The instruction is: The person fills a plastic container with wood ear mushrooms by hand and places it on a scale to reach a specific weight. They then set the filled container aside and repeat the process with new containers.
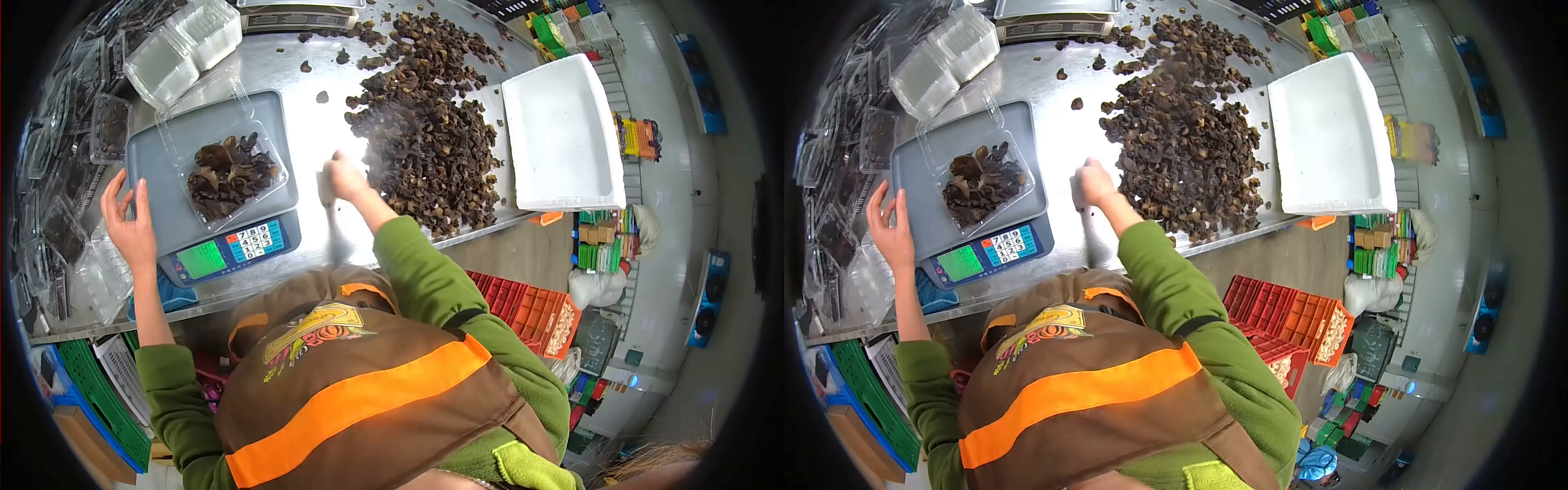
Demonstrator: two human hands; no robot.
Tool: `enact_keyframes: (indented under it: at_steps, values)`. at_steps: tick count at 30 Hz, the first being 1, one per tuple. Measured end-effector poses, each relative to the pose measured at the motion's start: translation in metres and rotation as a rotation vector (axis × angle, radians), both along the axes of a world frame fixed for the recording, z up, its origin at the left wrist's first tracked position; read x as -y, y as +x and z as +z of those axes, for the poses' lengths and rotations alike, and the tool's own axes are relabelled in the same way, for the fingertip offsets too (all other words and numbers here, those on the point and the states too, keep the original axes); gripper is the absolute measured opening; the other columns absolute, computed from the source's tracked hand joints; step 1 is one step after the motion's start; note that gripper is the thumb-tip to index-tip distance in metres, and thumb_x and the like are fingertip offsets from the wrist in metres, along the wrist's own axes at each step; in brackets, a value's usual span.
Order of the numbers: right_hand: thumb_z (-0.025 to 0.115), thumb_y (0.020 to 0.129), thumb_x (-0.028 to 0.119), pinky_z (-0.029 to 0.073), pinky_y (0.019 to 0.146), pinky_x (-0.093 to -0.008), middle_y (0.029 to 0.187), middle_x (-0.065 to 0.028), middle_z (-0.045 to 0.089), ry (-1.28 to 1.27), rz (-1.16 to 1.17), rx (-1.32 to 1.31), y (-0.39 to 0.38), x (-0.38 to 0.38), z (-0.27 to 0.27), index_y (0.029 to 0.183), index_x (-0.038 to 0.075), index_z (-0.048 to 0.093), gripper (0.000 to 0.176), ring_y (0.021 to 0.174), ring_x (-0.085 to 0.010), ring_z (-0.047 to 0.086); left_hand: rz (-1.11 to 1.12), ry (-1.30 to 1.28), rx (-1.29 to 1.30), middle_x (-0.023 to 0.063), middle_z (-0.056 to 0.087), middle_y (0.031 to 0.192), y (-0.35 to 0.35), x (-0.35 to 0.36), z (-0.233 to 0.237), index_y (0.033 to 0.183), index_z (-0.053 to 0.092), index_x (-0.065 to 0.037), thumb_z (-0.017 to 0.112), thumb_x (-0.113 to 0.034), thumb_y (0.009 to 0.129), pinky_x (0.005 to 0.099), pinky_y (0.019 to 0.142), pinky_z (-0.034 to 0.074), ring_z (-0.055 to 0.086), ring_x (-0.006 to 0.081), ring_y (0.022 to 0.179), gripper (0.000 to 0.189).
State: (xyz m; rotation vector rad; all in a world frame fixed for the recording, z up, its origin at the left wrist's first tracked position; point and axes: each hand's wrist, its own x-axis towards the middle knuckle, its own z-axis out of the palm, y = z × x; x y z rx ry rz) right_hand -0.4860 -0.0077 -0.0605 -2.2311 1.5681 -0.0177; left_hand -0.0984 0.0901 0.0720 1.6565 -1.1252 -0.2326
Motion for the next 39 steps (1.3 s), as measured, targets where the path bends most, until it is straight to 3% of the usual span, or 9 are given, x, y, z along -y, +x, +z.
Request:
enact_keyframes:
  at_steps: [7, 12, 15, 19, 21, 27, 32, 35, 39]
  values:
    - [0.064, 0.068, 0.002, 0.051, 0.081, -0.0398, 0.1, -0.0134, 0.058, -0.259, -0.336, -0.013, -0.098, 0.009, 0.081, 0.078, 0.009, 0.068, 0.012, 0.093, -0.0337, 0.06, 0.045, 0.109, -0.048, 0.0092, 0.054, 0.12, 0.022, -0.014, -0.024, 0.113, 0.062, -0.001, 0.063, -0.013, 0.092, 0.0306, 0.086, 0.051, 0.058, 0.0169, 0.104, 0.024]
    - [0.074, 0.068, 0.016, 0.05, 0.089, -0.0415, 0.131, -0.0199, 0.043, -0.034, -0.583, -0.3, -0.096, 0.017, 0.095, 0.126, 0.018, 0.055, 0.061, 0.105, -0.0374, 0.059, -0.049, 0.108, -0.113, 0.008, 0.057, 0.114, -0.002, -0.004, -0.018, 0.108, 0.063, 0.0, 0.063, -0.009, 0.09, 0.0285, 0.082, 0.051, 0.059, 0.0161, 0.1, 0.019]
    - [0.077, 0.069, 0.017, 0.052, 0.087, -0.0427, 0.125, -0.0181, 0.049, -0.232, -0.347, -0.031, -0.064, 0.014, 0.094, 0.122, 0.014, 0.058, 0.057, 0.107, -0.0343, 0.058, -0.208, 0.123, -0.089, 0.0072, 0.061, 0.107, -0.026, 0.012, 0.001, 0.102, 0.065, -0.001, 0.063, -0.006, 0.089, 0.0269, 0.078, 0.051, 0.06, 0.0154, 0.095, 0.015]
    - [0.074, 0.075, 0.017, 0.051, 0.083, -0.0402, 0.106, -0.013, 0.062, -0.044, -0.19, 0.648, 0.011, 0.023, 0.101, 0.101, 0.007, 0.067, 0.028, 0.099, -0.0286, 0.06, -0.371, 0.076, 0.026, 0.0057, 0.062, 0.102, -0.052, 0.033, 0.024, 0.098, 0.066, -0.001, 0.062, -0.005, 0.089, 0.025, 0.074, 0.049, 0.059, 0.014, 0.091, 0.011]
    - [0.074, 0.075, 0.017, 0.049, 0.082, -0.0386, 0.105, -0.0135, 0.059, 0.179, -0.027, 0.685, 0.053, 0.017, 0.133, 0.098, 0.007, 0.067, 0.026, 0.097, -0.0291, 0.058, -0.384, 0.075, -0.01, 0.0057, 0.062, 0.102, -0.057, 0.039, 0.028, 0.098, 0.066, -0.001, 0.062, -0.006, 0.089, 0.0254, 0.075, 0.048, 0.059, 0.0147, 0.092, 0.011]
    - [0.072, 0.072, 0.013, 0.046, 0.083, -0.0388, 0.099, -0.0117, 0.053, -0.277, 0.276, 0.444, 0.102, 0.01, 0.112, 0.088, 0.01, 0.068, 0.017, 0.095, -0.0297, 0.053, -0.332, 0.098, -0.016, 0.0068, 0.063, 0.101, -0.051, 0.032, 0.026, 0.098, 0.067, -0.001, 0.064, -0.004, 0.087, 0.0253, 0.073, 0.05, 0.061, 0.0146, 0.09, 0.012]
    - [0.074, 0.07, 0.014, 0.046, 0.082, -0.0385, 0.093, -0.0089, 0.056, -0.282, 0.001, 0.533, 0.059, 0.02, 0.144, 0.088, 0.01, 0.069, 0.019, 0.093, -0.0279, 0.053, -0.239, 0.176, -0.092, 0.0065, 0.062, 0.102, -0.018, 0.003, 0.001, 0.1, 0.066, 0.001, 0.063, -0.004, 0.089, 0.0239, 0.074, 0.05, 0.06, 0.0123, 0.09, 0.013]
    - [0.079, 0.07, 0.02, 0.05, 0.083, -0.0389, 0.107, -0.0146, 0.054, -0.523, -0.112, 0.179, 0.03, 0.024, 0.163, 0.116, 0.004, 0.059, 0.053, 0.092, -0.0282, 0.058, -0.189, 0.218, -0.145, 0.006, 0.061, 0.104, 0.001, -0.009, -0.013, 0.101, 0.065, 0.003, 0.063, -0.006, 0.09, 0.0215, 0.073, 0.05, 0.059, 0.0101, 0.089, 0.014]
    - [0.08, 0.074, 0.027, 0.053, 0.073, -0.0331, 0.109, -0.0126, 0.058, -0.246, -0.209, 0.399, 0.024, 0.041, 0.152, 0.121, 0.004, 0.059, 0.057, 0.083, -0.0204, 0.061, -0.126, 0.214, -0.183, 0.0043, 0.06, 0.104, 0.007, -0.017, -0.018, 0.103, 0.064, 0.003, 0.062, -0.007, 0.091, 0.0202, 0.073, 0.049, 0.058, 0.009, 0.087, 0.016]
